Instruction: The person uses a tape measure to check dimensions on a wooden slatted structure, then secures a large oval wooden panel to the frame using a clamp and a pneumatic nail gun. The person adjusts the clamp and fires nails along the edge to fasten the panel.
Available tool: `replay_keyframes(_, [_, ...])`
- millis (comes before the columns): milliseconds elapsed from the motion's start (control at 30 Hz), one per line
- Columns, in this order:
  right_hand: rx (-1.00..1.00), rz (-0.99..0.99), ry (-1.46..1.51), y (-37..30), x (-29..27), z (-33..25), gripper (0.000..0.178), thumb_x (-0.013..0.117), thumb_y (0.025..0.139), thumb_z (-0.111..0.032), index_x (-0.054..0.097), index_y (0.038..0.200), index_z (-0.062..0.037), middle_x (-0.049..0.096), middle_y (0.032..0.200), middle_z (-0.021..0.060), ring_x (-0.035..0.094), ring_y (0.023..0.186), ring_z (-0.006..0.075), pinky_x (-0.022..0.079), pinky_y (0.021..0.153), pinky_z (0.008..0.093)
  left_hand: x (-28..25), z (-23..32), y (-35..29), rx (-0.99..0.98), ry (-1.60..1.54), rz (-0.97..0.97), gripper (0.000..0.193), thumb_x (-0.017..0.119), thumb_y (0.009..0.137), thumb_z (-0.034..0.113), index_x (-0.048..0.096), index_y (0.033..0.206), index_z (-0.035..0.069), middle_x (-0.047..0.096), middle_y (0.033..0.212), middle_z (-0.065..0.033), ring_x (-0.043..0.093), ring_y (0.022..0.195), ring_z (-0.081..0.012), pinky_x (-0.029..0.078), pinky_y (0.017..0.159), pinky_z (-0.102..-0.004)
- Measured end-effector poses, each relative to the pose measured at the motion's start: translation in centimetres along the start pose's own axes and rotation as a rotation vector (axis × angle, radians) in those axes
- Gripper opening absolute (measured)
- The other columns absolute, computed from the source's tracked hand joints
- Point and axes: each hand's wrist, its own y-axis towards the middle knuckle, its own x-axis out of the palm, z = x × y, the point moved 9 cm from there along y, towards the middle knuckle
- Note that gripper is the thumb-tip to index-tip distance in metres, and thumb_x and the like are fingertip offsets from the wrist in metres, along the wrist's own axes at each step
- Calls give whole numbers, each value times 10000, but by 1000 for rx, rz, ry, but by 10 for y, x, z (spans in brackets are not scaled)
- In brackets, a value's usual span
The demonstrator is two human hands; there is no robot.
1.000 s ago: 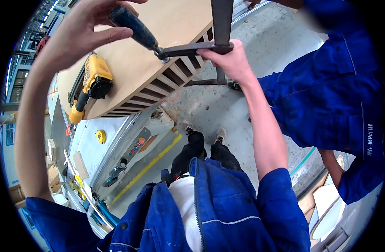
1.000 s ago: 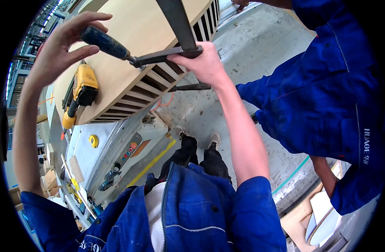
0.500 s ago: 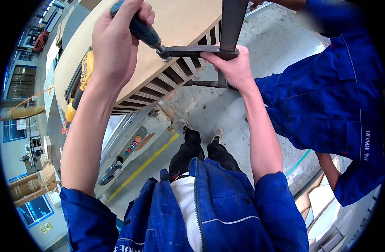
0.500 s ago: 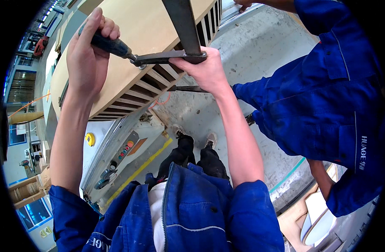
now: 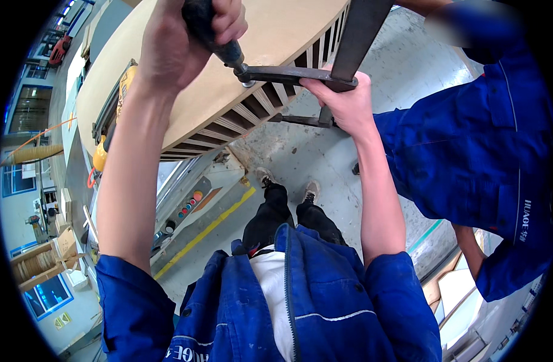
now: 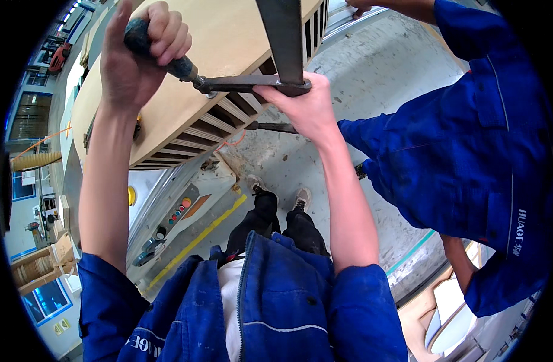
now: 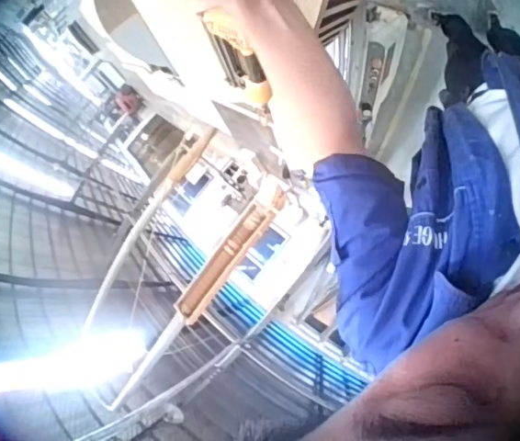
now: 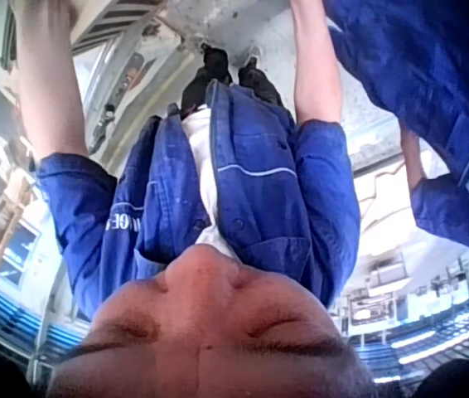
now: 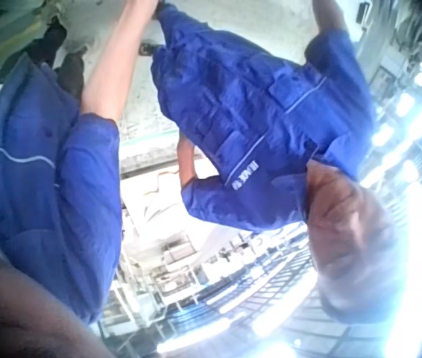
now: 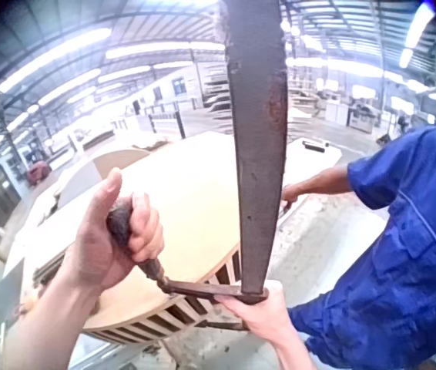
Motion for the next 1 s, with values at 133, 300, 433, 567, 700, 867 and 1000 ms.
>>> replay_keyframes(133, [2, 22, -36, -2, -1, -1, 76, 807, 870, -56, 764, 843, 0, 627, 632, -18, 542, 550, 49, 396, 507, 229, -9, 2, -13, 76, 150, 209, 479, 465, 1057, 491, 545, 822, 81, 535, 708, -35, 509, 669, -158, 425, 664, -287])
replay_keyframes(300, [22, 69, -29, -13, 1, -3, 60, 811, 860, -39, 772, 878, 2, 648, 666, -21, 553, 593, 43, 411, 535, 225, -1, 8, -25, 115, 216, 293, 327, 514, 1069, 351, 583, 962, 50, 577, 844, -47, 548, 811, -154, 452, 759, -286])
replay_keyframes(433, [20, 118, -33, -22, 2, -6, 73, 810, 859, -33, 766, 894, 14, 649, 670, -17, 555, 598, 42, 413, 536, 224, 5, 12, -36, 146, 233, 351, 222, 553, 1079, 239, 614, 1074, 26, 610, 954, -57, 580, 925, -150, 474, 835, -285])
replay_keyframes(567, [-55, 73, -71, -14, 2, -11, 76, 802, 870, -31, 746, 864, 19, 635, 651, -7, 551, 559, 54, 413, 512, 225, 12, 15, -40, 252, 320, 425, 215, 563, 1076, 221, 620, 1059, 14, 610, 960, -49, 568, 928, -133, 456, 845, -275])
replay_keyframes(700, [12, 46, 19, -6, -1, -1, 77, 809, 860, -34, 797, 926, 4, 577, 636, -68, 467, 590, 20, 337, 521, 233, 15, 17, -36, 263, 287, 445, 214, 584, 1063, 222, 620, 1002, 20, 608, 920, -39, 557, 892, -119, 437, 818, -263])
replay_keyframes(867, [33, 95, -47, -17, -2, 1, 76, 815, 855, -31, 798, 924, -1, 587, 642, -68, 477, 597, 19, 347, 525, 228, 11, 15, -31, 194, 253, 511, 242, 618, 1038, 236, 601, 885, 49, 570, 772, -13, 530, 733, -107, 426, 708, -261])
replay_keyframes(1000, [6, 109, -28, -19, -3, 0, 64, 816, 853, -25, 795, 911, -5, 592, 637, -63, 483, 593, 19, 355, 522, 225, 2, 5, -20, 81, 132, 420, 379, 581, 1050, 316, 534, 750, 88, 495, 642, -7, 458, 594, -117, 383, 599, -276])
